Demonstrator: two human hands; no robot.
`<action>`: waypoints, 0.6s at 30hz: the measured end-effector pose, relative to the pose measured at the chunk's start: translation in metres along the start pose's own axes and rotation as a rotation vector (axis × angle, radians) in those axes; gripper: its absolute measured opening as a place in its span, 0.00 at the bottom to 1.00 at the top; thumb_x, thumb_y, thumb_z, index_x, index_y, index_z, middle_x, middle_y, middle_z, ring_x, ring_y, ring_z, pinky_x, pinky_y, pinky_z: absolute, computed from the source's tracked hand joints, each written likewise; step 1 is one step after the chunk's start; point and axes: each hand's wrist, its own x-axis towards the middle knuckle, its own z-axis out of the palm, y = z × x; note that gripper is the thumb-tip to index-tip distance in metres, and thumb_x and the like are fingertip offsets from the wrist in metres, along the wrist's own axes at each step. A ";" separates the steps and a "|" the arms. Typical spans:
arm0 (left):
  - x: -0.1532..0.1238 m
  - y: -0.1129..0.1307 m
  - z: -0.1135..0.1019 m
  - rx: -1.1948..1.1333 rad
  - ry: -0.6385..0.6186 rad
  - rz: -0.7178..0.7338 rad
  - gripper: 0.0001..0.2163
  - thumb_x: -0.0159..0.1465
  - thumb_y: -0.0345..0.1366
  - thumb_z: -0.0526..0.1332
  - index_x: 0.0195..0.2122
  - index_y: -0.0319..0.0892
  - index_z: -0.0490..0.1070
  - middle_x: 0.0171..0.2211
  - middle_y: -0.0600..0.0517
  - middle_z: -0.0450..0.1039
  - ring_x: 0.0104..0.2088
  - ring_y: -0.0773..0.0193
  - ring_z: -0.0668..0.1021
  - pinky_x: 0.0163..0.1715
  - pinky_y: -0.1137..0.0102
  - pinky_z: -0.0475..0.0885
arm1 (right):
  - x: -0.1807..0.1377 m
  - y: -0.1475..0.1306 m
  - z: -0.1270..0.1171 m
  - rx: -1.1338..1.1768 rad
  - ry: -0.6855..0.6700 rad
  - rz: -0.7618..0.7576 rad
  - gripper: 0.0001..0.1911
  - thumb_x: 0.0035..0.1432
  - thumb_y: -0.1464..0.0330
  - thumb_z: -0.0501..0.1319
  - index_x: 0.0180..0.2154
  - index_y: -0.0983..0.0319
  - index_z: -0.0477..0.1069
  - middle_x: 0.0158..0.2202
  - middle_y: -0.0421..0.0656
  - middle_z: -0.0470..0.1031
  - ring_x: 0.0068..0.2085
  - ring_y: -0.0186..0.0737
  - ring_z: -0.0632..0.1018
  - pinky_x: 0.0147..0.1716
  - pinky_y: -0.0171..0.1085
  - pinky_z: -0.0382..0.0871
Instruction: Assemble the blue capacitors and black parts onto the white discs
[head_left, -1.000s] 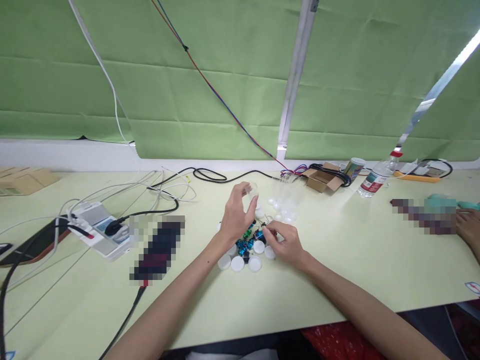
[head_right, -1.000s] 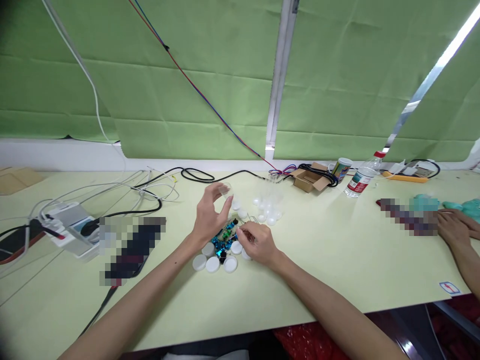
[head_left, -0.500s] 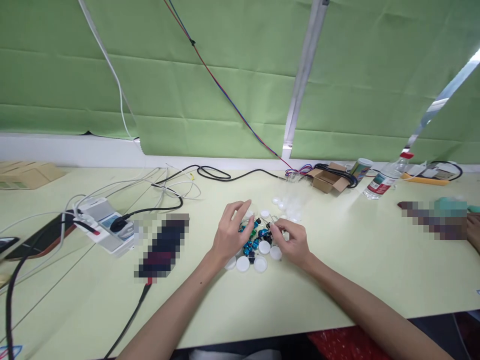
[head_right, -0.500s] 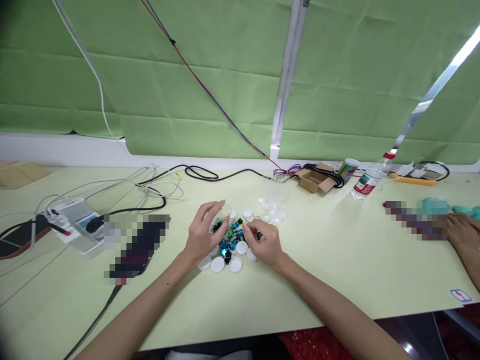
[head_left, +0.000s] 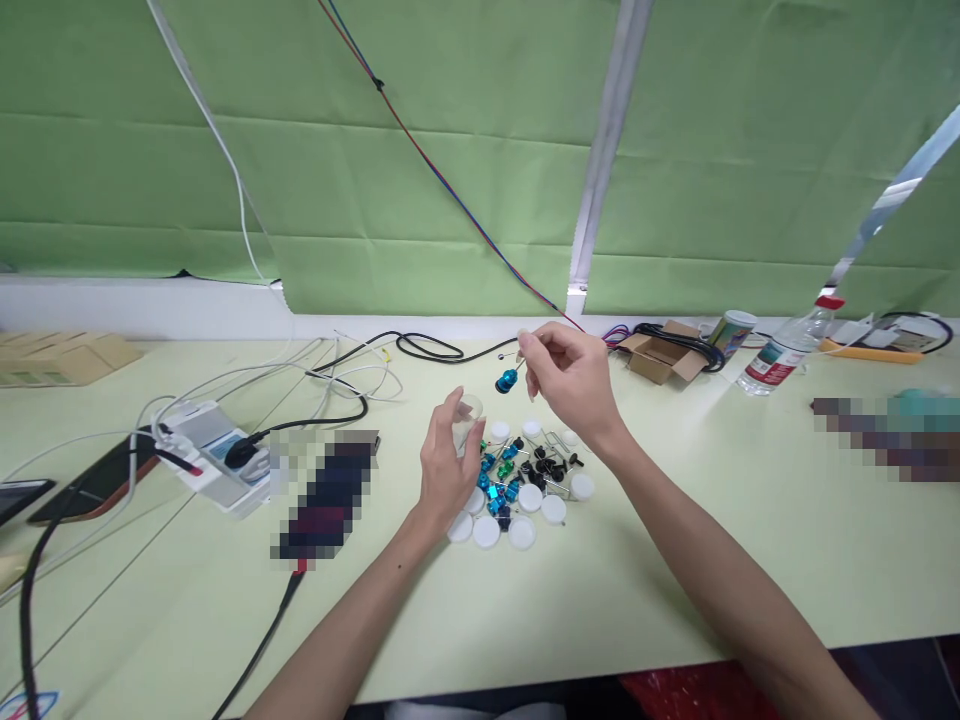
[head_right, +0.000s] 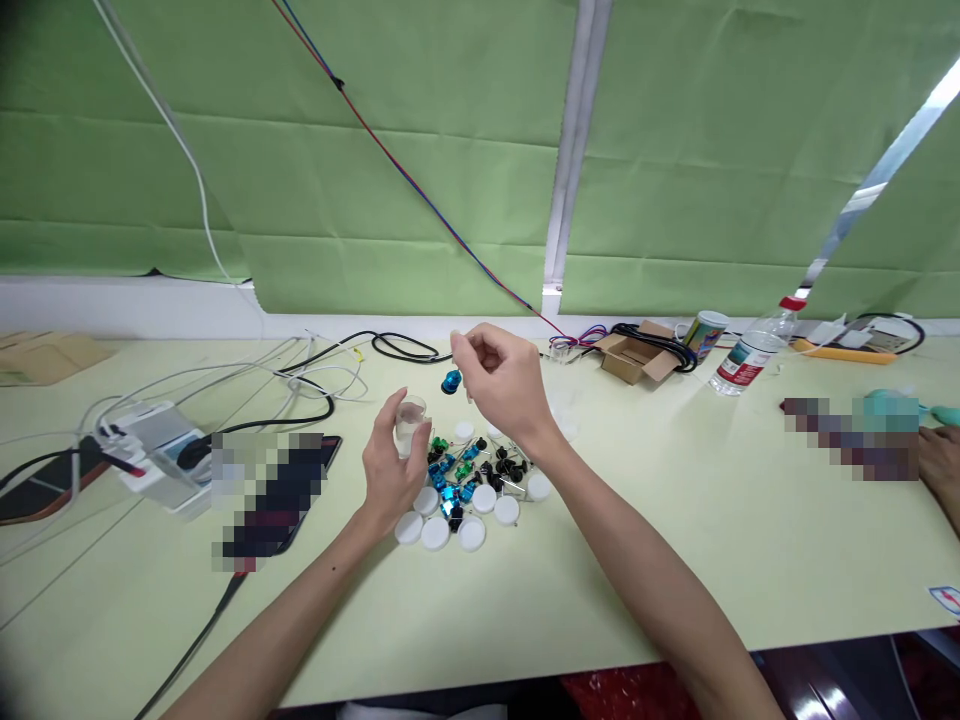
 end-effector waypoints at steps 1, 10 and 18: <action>-0.001 0.000 0.001 0.006 -0.007 -0.002 0.22 0.66 0.34 0.57 0.61 0.43 0.57 0.40 0.47 0.72 0.40 0.62 0.76 0.43 0.66 0.71 | 0.002 0.000 -0.001 0.010 -0.037 0.018 0.20 0.62 0.54 0.57 0.24 0.61 0.65 0.17 0.36 0.64 0.18 0.30 0.67 0.20 0.33 0.63; 0.002 0.004 0.000 -0.002 -0.097 -0.032 0.20 0.65 0.34 0.59 0.58 0.42 0.61 0.35 0.51 0.70 0.32 0.66 0.73 0.38 0.69 0.71 | 0.003 0.014 -0.015 0.116 -0.199 0.138 0.20 0.57 0.53 0.63 0.25 0.63 0.68 0.18 0.37 0.68 0.18 0.30 0.70 0.18 0.31 0.65; 0.002 0.009 -0.001 -0.029 -0.142 -0.029 0.17 0.65 0.31 0.58 0.55 0.42 0.64 0.35 0.50 0.70 0.33 0.65 0.72 0.38 0.68 0.71 | 0.007 0.011 -0.023 0.267 -0.291 0.203 0.20 0.51 0.53 0.67 0.29 0.64 0.71 0.20 0.38 0.70 0.20 0.32 0.72 0.20 0.33 0.67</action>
